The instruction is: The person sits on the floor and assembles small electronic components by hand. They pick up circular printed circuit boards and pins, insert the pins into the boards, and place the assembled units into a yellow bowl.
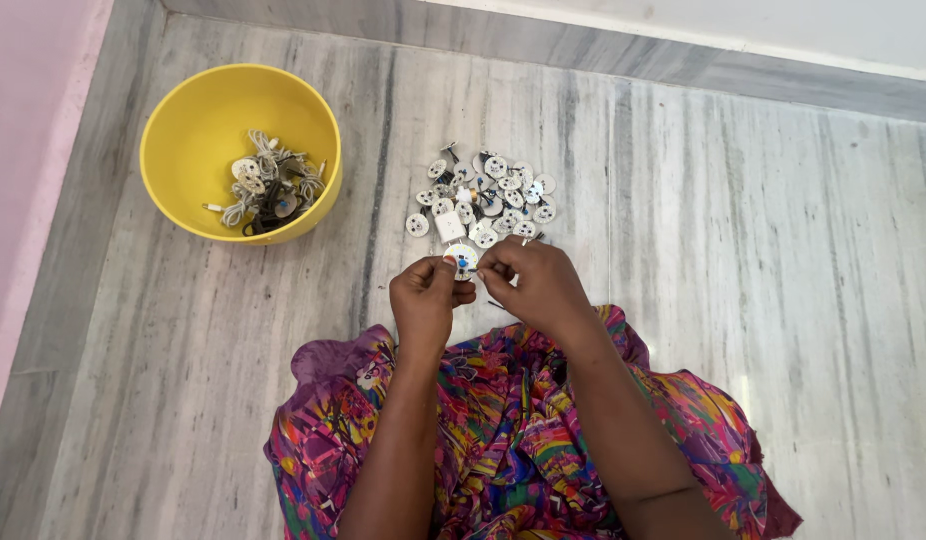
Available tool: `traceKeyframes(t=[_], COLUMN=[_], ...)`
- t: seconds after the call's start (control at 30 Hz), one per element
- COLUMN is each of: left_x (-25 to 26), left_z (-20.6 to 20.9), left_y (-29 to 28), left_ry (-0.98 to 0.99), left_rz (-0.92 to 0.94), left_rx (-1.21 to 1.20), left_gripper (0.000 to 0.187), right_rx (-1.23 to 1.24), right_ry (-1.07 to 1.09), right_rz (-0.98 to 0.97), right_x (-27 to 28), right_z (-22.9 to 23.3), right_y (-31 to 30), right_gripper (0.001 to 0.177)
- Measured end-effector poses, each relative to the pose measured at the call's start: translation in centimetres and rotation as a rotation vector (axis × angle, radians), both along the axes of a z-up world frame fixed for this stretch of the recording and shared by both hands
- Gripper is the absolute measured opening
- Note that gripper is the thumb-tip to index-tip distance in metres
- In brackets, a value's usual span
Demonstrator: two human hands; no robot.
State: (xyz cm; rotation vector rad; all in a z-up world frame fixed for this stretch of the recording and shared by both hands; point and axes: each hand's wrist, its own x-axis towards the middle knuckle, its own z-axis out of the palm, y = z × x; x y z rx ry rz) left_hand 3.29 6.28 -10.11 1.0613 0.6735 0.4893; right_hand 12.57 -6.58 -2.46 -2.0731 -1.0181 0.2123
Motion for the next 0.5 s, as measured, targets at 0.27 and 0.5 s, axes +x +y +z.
traceKeyframes(t=[0.27,0.5], left_x=[-0.11,-0.09], left_z=[0.48,0.32], left_y=[-0.16,-0.07], left_ry=[0.002,-0.02], left_rz=[-0.032,-0.021], left_rx=[0.0,-0.036], left_gripper=[0.025,0.026], right_rx=[0.105,0.039], right_ry=[-0.083,-0.027], right_rz=[-0.107,0.011], right_x=[-0.13,0.4], right_z=[0.3,0.18], right_y=[0.17,-0.48], right_gripper=[0.008,0.009])
